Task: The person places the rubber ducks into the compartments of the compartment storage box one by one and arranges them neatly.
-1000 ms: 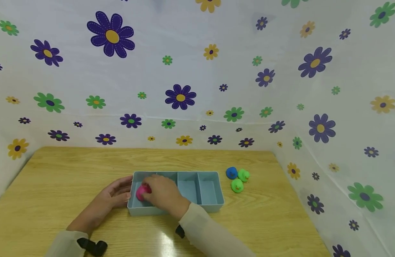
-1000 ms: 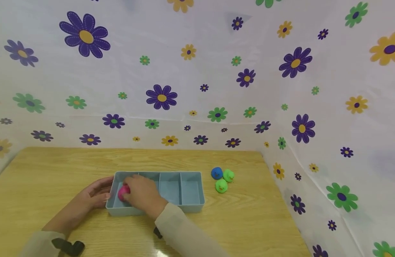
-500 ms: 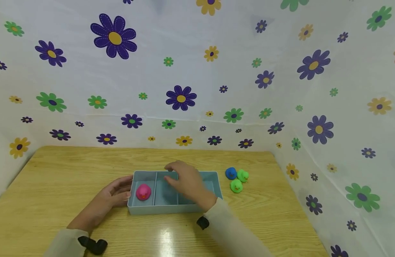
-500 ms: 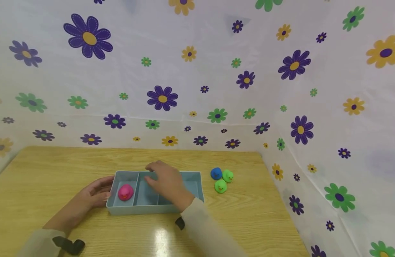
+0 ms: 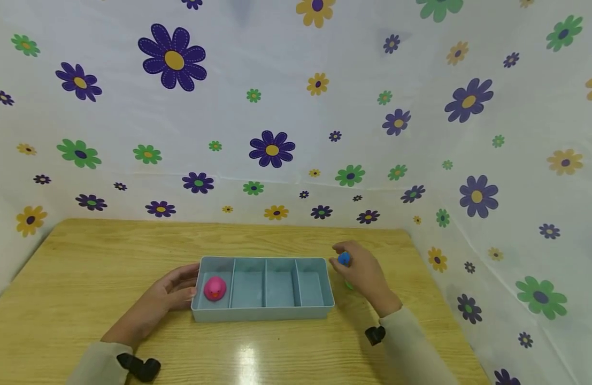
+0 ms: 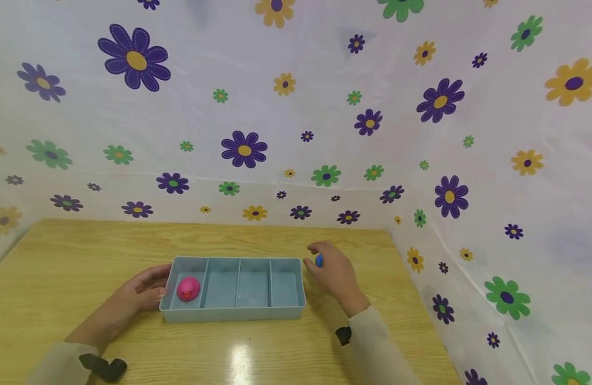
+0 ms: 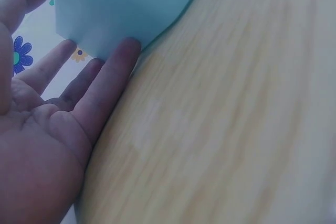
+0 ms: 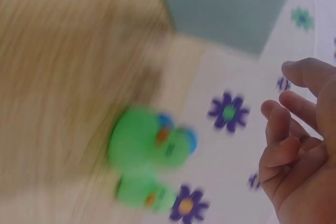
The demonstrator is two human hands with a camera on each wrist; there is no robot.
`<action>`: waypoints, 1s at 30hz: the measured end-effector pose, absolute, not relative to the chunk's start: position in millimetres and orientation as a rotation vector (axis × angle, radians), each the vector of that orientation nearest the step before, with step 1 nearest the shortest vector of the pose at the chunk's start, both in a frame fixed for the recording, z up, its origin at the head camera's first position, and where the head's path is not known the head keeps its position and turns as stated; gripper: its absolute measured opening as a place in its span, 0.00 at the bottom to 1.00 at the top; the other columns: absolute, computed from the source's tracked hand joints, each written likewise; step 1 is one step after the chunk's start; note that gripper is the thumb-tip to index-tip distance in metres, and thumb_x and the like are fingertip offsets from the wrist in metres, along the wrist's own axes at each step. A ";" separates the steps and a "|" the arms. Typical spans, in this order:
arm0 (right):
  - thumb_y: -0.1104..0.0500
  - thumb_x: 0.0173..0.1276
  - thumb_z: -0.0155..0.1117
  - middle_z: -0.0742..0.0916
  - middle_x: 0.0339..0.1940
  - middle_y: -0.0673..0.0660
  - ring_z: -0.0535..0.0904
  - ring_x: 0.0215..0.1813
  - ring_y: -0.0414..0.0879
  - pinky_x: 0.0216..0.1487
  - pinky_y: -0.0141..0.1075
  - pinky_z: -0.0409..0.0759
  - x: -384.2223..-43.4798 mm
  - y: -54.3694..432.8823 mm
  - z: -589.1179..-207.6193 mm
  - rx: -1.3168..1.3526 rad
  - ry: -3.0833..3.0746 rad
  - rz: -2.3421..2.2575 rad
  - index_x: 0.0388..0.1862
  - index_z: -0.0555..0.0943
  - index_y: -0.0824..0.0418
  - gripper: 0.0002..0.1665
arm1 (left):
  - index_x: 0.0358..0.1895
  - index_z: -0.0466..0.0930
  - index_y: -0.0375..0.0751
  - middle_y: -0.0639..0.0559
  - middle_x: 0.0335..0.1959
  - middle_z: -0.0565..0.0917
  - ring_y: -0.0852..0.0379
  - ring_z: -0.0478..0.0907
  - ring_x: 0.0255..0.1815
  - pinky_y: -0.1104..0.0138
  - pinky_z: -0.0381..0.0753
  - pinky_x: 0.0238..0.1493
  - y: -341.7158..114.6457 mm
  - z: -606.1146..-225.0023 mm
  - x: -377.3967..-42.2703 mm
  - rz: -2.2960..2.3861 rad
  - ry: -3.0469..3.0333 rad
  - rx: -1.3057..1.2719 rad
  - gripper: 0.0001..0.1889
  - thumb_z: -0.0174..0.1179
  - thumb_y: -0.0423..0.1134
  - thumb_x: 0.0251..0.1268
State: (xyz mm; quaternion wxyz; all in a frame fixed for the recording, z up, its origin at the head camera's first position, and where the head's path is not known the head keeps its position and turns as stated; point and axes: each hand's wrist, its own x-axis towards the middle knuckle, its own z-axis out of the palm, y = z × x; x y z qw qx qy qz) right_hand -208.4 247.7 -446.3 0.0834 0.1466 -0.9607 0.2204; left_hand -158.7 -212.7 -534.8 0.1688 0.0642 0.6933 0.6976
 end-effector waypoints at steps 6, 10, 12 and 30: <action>0.57 0.73 0.69 0.88 0.51 0.59 0.76 0.32 0.45 0.36 0.41 0.78 -201.3 288.6 -450.4 0.372 -2.854 0.646 0.57 0.84 0.63 0.18 | 0.81 0.56 0.42 0.33 0.77 0.65 0.47 0.71 0.72 0.61 0.84 0.59 -212.9 -536.5 -159.1 1.978 1.972 0.167 0.35 0.60 0.40 0.78; 0.58 0.73 0.69 0.87 0.48 0.58 0.71 0.28 0.42 0.32 0.38 0.74 -194.4 304.1 -454.8 0.370 -2.891 0.625 0.55 0.85 0.64 0.16 | 0.81 0.56 0.41 0.33 0.77 0.66 0.47 0.72 0.72 0.60 0.84 0.59 -212.7 -537.3 -158.5 1.992 1.959 0.173 0.35 0.60 0.39 0.78; 0.58 0.73 0.69 0.87 0.47 0.57 0.70 0.28 0.41 0.31 0.37 0.73 -191.5 309.1 -457.6 0.366 -2.918 0.609 0.54 0.85 0.63 0.15 | 0.81 0.56 0.41 0.32 0.77 0.65 0.44 0.70 0.73 0.59 0.84 0.60 -212.4 -537.0 -158.1 1.993 1.956 0.186 0.35 0.60 0.39 0.78; 0.52 0.70 0.73 0.89 0.48 0.55 0.72 0.28 0.39 0.28 0.34 0.73 -186.9 314.4 -481.3 0.287 -3.024 0.663 0.52 0.85 0.60 0.17 | 0.81 0.56 0.40 0.32 0.76 0.65 0.38 0.67 0.75 0.59 0.84 0.60 -210.9 -532.2 -155.2 1.984 1.974 0.174 0.35 0.60 0.39 0.78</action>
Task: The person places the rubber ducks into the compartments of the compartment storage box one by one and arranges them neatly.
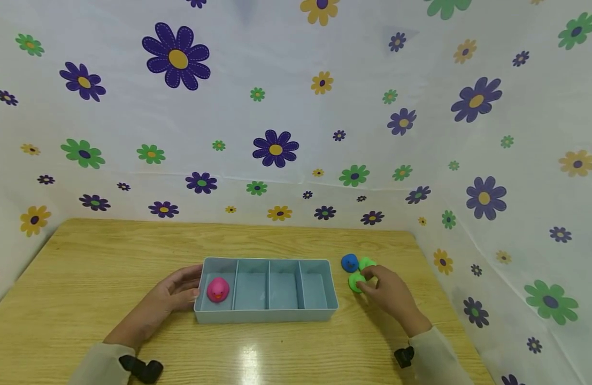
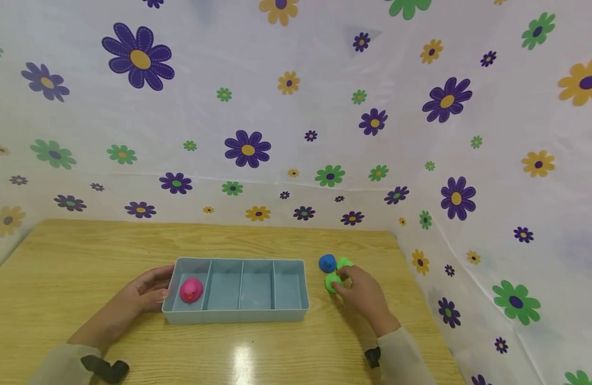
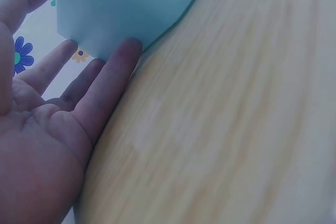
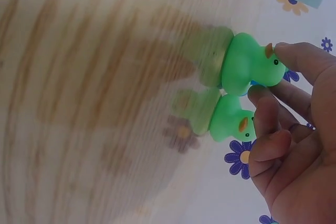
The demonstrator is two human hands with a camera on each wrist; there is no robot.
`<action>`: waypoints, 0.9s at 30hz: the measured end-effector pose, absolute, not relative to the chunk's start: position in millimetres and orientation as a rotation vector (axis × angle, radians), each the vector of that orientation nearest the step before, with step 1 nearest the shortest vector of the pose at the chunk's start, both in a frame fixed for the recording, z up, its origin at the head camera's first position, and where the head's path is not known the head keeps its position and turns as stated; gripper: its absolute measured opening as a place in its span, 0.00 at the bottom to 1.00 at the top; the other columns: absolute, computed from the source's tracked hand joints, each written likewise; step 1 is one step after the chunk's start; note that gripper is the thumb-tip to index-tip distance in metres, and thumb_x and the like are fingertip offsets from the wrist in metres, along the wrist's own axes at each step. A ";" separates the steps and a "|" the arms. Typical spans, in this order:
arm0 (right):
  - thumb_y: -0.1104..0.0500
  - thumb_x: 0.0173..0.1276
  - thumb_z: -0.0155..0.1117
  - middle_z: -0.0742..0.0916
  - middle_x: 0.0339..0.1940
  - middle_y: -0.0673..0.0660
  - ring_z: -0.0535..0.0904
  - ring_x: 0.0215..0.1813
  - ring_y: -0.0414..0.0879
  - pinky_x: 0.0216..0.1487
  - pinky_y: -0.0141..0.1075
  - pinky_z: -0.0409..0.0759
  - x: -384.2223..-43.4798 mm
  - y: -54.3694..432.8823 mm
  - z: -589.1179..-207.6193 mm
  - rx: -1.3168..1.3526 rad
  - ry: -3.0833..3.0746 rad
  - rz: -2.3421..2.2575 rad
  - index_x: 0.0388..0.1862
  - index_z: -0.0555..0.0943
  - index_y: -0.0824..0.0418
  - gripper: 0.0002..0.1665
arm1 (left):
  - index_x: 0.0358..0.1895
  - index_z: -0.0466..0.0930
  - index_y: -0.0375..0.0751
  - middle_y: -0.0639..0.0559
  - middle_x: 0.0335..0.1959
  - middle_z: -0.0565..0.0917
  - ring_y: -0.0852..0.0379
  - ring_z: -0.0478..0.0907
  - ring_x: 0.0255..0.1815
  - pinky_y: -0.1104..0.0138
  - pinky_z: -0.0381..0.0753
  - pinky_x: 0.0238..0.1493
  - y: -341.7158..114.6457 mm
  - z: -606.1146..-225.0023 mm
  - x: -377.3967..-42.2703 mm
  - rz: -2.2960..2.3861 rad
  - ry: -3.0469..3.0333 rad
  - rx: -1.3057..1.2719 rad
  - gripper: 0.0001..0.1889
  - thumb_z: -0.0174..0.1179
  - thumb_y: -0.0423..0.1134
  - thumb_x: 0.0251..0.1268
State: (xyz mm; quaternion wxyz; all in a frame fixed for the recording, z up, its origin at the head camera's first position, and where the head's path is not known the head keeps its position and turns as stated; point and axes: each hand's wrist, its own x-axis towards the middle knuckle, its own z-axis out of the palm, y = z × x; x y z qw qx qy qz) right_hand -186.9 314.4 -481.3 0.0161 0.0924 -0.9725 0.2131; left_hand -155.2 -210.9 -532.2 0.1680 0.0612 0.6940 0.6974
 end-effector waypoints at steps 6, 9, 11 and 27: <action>0.54 0.70 0.73 0.89 0.46 0.55 0.71 0.26 0.40 0.26 0.34 0.72 -186.4 312.4 -480.9 0.283 -3.023 0.689 0.51 0.85 0.61 0.16 | 0.81 0.56 0.41 0.33 0.76 0.66 0.40 0.68 0.75 0.59 0.84 0.60 -211.7 -532.7 -156.0 1.985 1.974 0.184 0.34 0.59 0.39 0.78; 0.54 0.71 0.72 0.89 0.46 0.55 0.71 0.25 0.40 0.25 0.34 0.72 -185.9 311.5 -481.0 0.266 -3.029 0.699 0.52 0.84 0.61 0.16 | 0.81 0.56 0.41 0.33 0.77 0.65 0.39 0.67 0.75 0.59 0.84 0.60 -211.6 -532.3 -155.5 1.981 1.974 0.169 0.35 0.60 0.40 0.78; 0.54 0.70 0.72 0.89 0.46 0.56 0.72 0.25 0.40 0.25 0.33 0.72 -185.5 310.7 -480.8 0.260 -3.028 0.706 0.52 0.84 0.62 0.16 | 0.81 0.56 0.41 0.33 0.77 0.65 0.38 0.66 0.76 0.59 0.84 0.60 -211.5 -532.1 -155.2 1.979 1.973 0.158 0.35 0.60 0.40 0.78; 0.55 0.69 0.73 0.90 0.44 0.55 0.72 0.26 0.39 0.26 0.32 0.72 -183.9 308.4 -479.7 0.274 -3.004 0.647 0.49 0.85 0.62 0.15 | 0.81 0.57 0.41 0.33 0.76 0.66 0.36 0.65 0.76 0.58 0.84 0.60 -211.3 -532.4 -156.2 1.980 1.978 0.154 0.34 0.60 0.39 0.78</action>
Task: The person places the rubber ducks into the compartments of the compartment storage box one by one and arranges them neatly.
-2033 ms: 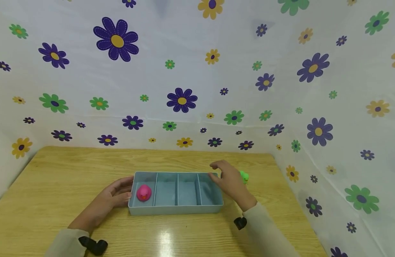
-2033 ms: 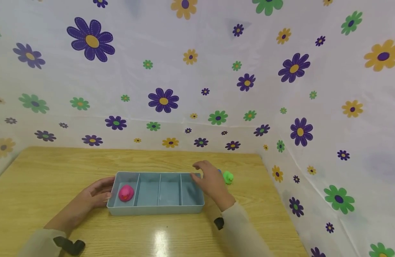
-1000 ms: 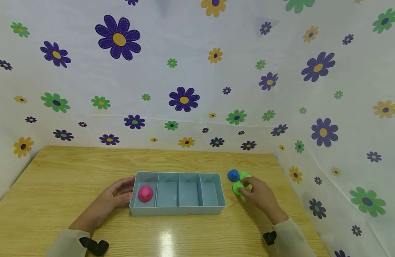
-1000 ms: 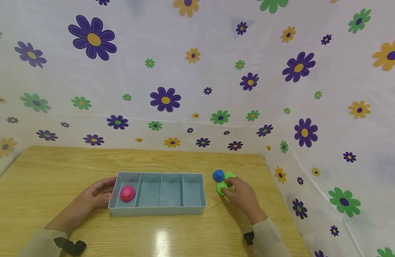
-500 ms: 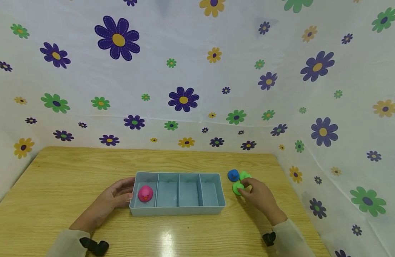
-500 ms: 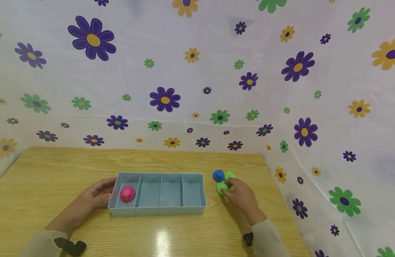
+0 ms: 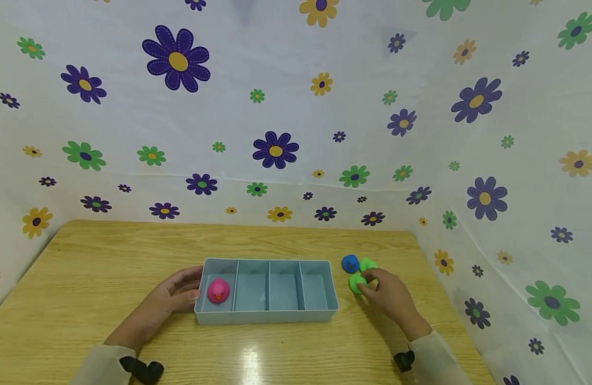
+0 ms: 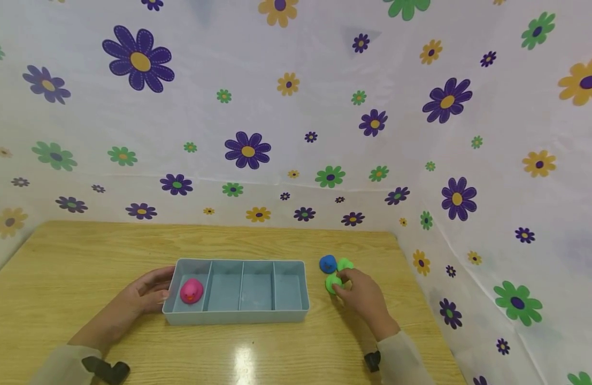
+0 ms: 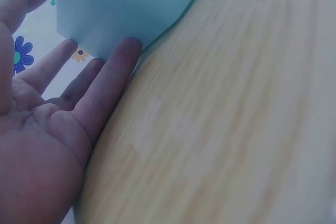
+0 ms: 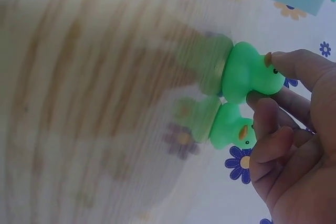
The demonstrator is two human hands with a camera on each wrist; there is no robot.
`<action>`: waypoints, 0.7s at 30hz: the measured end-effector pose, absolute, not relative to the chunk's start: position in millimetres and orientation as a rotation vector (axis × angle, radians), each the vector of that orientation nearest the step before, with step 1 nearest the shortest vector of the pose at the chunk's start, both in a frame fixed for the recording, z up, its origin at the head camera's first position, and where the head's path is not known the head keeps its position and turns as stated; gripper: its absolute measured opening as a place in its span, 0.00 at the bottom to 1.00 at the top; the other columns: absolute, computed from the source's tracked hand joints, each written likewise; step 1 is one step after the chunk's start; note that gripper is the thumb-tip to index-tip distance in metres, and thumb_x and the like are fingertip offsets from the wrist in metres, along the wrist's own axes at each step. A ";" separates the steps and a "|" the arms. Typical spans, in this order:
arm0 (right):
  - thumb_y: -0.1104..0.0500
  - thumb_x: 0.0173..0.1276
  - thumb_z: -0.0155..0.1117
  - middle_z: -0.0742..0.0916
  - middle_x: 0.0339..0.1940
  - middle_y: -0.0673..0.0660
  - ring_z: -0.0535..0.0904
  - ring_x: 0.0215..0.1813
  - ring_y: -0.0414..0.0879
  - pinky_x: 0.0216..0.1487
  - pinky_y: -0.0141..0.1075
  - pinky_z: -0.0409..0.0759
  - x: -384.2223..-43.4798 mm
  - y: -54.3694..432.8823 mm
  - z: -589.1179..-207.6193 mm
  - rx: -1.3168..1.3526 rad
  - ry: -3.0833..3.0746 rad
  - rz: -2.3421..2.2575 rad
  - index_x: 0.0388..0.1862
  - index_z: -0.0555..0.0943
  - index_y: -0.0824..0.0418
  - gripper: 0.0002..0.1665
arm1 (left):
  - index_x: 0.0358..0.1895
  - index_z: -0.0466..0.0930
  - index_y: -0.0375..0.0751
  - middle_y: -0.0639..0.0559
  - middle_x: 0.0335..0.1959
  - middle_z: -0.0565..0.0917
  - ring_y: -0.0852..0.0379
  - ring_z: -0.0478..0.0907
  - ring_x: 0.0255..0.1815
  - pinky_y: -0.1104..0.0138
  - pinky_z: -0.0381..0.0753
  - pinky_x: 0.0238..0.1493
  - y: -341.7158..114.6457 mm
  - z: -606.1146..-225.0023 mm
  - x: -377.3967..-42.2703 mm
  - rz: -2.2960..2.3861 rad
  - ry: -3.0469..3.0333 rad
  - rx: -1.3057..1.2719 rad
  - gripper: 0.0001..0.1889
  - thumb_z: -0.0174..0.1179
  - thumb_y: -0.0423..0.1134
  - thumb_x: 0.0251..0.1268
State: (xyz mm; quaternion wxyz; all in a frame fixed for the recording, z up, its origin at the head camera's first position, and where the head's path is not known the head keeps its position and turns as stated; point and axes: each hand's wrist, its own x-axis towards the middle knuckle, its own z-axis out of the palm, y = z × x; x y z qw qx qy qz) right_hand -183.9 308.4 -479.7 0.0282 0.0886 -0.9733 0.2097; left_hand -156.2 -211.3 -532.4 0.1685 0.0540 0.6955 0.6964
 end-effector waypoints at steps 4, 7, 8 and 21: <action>0.56 0.68 0.74 0.90 0.43 0.55 0.71 0.24 0.39 0.24 0.32 0.71 -181.9 306.6 -478.6 0.282 -2.994 0.664 0.48 0.85 0.62 0.14 | 0.81 0.57 0.41 0.32 0.76 0.66 0.37 0.67 0.75 0.58 0.84 0.59 -211.6 -533.0 -156.8 1.984 1.973 0.158 0.34 0.60 0.39 0.78; 0.56 0.68 0.74 0.89 0.43 0.54 0.70 0.24 0.38 0.24 0.32 0.70 -181.3 306.2 -478.3 0.287 -2.987 0.676 0.48 0.85 0.61 0.13 | 0.81 0.56 0.40 0.32 0.76 0.66 0.39 0.68 0.75 0.58 0.84 0.59 -211.7 -532.7 -156.8 1.985 1.967 0.159 0.34 0.59 0.38 0.78; 0.56 0.68 0.74 0.89 0.44 0.54 0.70 0.24 0.38 0.24 0.32 0.70 -181.4 306.3 -478.2 0.291 -2.982 0.676 0.48 0.85 0.61 0.14 | 0.81 0.56 0.40 0.32 0.76 0.66 0.39 0.68 0.75 0.58 0.84 0.59 -211.7 -532.5 -156.7 1.985 1.966 0.158 0.34 0.59 0.38 0.78; 0.56 0.68 0.75 0.88 0.44 0.54 0.69 0.26 0.37 0.27 0.31 0.72 -180.6 301.5 -469.8 0.366 -2.895 0.651 0.50 0.86 0.61 0.15 | 0.81 0.56 0.42 0.33 0.77 0.65 0.36 0.64 0.76 0.58 0.84 0.60 -212.4 -530.9 -156.5 1.982 1.950 0.137 0.35 0.60 0.40 0.77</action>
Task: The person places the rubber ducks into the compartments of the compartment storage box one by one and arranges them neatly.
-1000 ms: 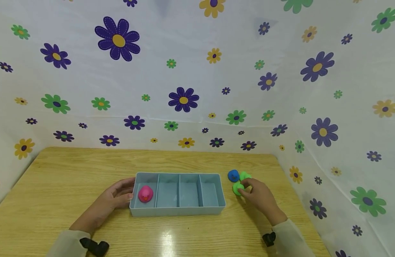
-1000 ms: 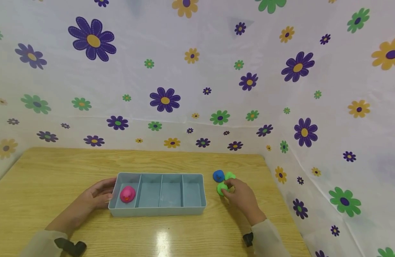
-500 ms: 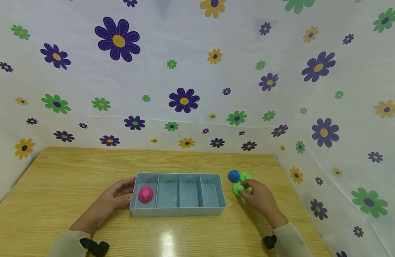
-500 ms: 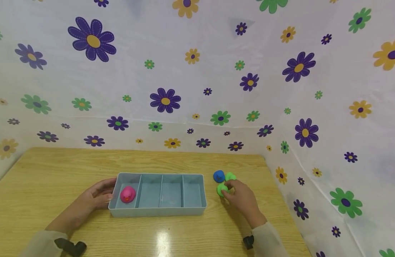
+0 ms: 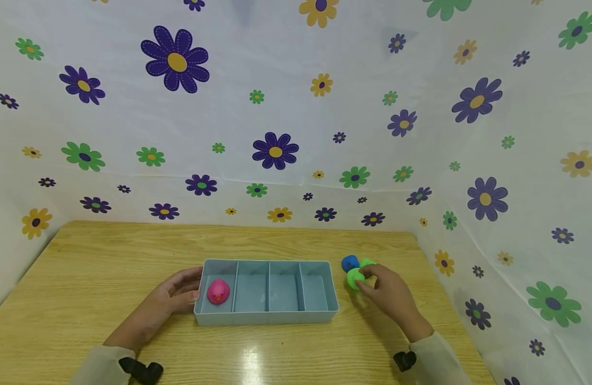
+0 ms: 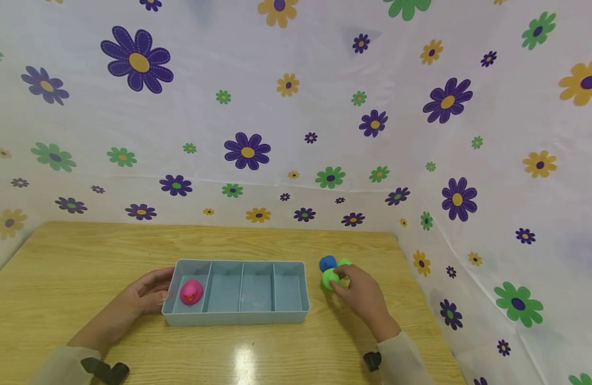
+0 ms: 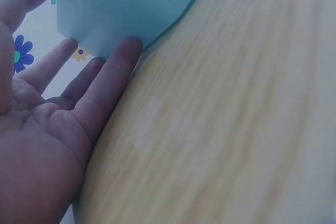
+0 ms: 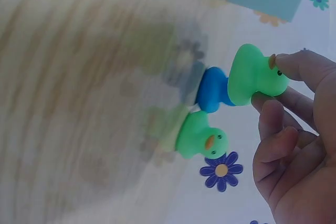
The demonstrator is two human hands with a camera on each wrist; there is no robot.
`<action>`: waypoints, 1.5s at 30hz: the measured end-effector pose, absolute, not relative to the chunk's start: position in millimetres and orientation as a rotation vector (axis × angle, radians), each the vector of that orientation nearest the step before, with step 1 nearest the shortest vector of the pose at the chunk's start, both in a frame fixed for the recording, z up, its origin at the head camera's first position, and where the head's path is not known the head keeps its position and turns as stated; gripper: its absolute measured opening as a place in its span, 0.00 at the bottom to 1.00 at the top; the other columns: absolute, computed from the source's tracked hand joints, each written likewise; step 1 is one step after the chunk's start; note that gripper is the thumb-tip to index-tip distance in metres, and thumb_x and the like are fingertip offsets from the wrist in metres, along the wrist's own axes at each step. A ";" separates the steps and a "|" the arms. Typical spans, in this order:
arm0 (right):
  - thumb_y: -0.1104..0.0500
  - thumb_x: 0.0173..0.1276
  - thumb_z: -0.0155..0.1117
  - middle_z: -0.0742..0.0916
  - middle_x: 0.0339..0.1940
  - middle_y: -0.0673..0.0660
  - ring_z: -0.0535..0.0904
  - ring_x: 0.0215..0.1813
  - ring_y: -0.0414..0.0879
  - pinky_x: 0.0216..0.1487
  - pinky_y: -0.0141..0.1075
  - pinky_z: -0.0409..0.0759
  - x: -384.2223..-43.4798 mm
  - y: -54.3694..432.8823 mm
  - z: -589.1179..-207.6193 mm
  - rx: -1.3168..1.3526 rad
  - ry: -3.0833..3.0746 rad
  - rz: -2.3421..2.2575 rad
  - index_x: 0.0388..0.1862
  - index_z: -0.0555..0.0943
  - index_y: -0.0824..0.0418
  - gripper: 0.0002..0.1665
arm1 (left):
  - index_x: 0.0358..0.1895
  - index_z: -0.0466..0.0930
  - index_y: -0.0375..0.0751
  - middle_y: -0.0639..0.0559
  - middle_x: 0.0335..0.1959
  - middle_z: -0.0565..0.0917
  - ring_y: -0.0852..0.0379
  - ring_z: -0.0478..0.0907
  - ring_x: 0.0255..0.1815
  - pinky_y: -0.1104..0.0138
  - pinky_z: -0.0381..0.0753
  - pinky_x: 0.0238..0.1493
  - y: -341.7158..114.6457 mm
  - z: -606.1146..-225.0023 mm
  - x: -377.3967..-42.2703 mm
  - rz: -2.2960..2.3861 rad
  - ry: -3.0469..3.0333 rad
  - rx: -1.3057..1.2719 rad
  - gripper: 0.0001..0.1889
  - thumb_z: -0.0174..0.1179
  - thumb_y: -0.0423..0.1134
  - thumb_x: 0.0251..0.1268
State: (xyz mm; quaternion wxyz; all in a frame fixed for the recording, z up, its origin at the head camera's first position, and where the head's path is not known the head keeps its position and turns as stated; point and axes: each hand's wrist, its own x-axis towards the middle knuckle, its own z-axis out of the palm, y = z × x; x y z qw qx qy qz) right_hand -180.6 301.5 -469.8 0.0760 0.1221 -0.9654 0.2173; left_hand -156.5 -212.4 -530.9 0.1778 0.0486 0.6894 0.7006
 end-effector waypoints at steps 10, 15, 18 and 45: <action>0.57 0.68 0.74 0.89 0.44 0.56 0.74 0.32 0.40 0.34 0.34 0.77 -181.7 290.4 -459.3 0.398 -2.851 0.695 0.51 0.86 0.62 0.16 | 0.81 0.56 0.42 0.33 0.77 0.65 0.36 0.64 0.77 0.58 0.83 0.60 -212.4 -531.8 -155.7 1.984 1.949 0.132 0.35 0.60 0.40 0.78; 0.57 0.68 0.75 0.89 0.45 0.55 0.75 0.32 0.40 0.34 0.34 0.77 -181.4 286.4 -457.7 0.393 -2.841 0.684 0.52 0.86 0.62 0.16 | 0.81 0.56 0.42 0.33 0.77 0.65 0.36 0.65 0.76 0.57 0.84 0.60 -211.8 -531.2 -155.6 1.977 1.957 0.135 0.35 0.60 0.40 0.78; 0.58 0.67 0.75 0.89 0.45 0.55 0.76 0.33 0.40 0.34 0.34 0.78 -181.5 284.4 -458.9 0.394 -2.834 0.693 0.51 0.86 0.62 0.16 | 0.81 0.56 0.42 0.33 0.77 0.65 0.36 0.65 0.76 0.57 0.84 0.60 -211.3 -530.6 -155.7 1.974 1.962 0.138 0.35 0.60 0.40 0.78; 0.58 0.68 0.75 0.88 0.44 0.53 0.72 0.26 0.37 0.26 0.30 0.75 -183.8 258.9 -439.6 0.495 -2.717 0.823 0.52 0.86 0.61 0.15 | 0.81 0.56 0.42 0.34 0.77 0.65 0.41 0.68 0.75 0.58 0.84 0.60 -213.4 -533.2 -156.9 1.980 1.955 0.132 0.35 0.60 0.41 0.78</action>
